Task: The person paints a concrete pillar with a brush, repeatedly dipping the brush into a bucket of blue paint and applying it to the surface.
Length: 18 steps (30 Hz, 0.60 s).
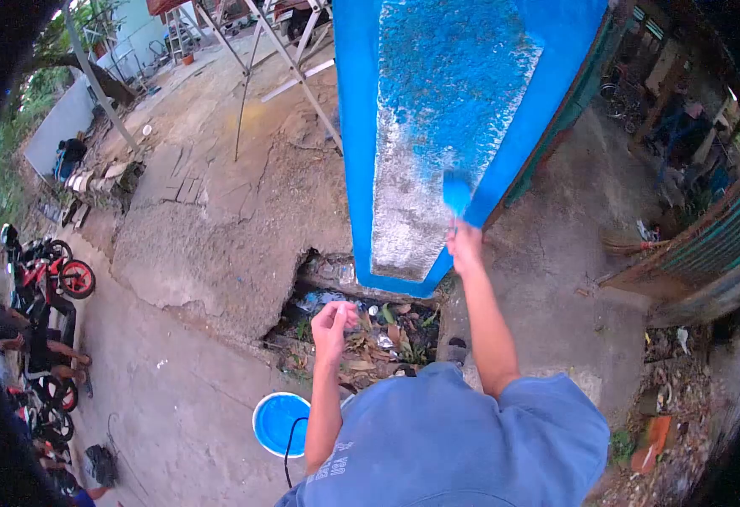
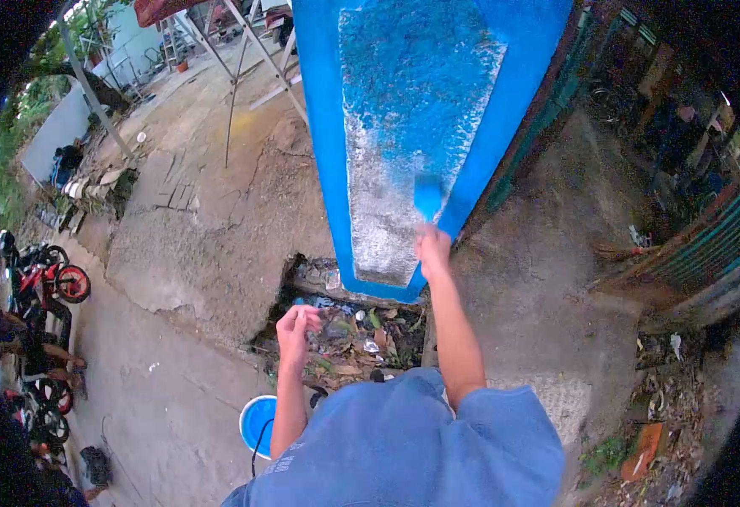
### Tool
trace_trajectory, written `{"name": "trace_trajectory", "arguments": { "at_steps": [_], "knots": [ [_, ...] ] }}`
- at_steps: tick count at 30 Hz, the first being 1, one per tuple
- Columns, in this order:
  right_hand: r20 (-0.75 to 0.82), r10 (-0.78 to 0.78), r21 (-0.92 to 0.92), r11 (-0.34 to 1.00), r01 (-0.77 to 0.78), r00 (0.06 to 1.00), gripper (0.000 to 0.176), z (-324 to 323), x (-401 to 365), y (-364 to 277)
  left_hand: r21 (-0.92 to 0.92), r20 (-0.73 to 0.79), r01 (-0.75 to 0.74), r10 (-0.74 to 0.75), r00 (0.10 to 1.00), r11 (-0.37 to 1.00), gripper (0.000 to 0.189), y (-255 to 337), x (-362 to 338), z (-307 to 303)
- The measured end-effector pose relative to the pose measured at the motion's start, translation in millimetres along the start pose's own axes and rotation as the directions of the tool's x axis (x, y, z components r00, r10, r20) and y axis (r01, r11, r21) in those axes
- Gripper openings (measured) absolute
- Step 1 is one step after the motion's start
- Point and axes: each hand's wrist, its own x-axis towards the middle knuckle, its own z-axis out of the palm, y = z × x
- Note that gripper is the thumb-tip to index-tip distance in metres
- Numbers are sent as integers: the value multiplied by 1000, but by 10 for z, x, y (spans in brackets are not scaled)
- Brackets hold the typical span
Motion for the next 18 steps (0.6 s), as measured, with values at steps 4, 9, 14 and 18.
{"name": "trace_trajectory", "arguments": {
  "at_steps": [4, 9, 14, 18],
  "knots": [
    [-88, 249, -104, 961, -258, 964, 17, -478, 167, 748, 33, -36, 0, 1, 999, 999, 26, 42, -89, -110],
    [6, 317, -147, 939, -312, 949, 15, -485, 267, 410, 92, -70, 9, -3, 998, 996, 28, 50, -138, -166],
    [102, 42, -28, 999, -40, 994, 17, 37, 16, -858, 16, -91, 72, -70, 993, 997, 28, 67, -173, -111],
    [253, -127, 69, 991, 114, 959, 24, 360, -226, -1641, -1, -109, 66, -66, 992, 998, 28, 26, -214, -215]
  ]
}}
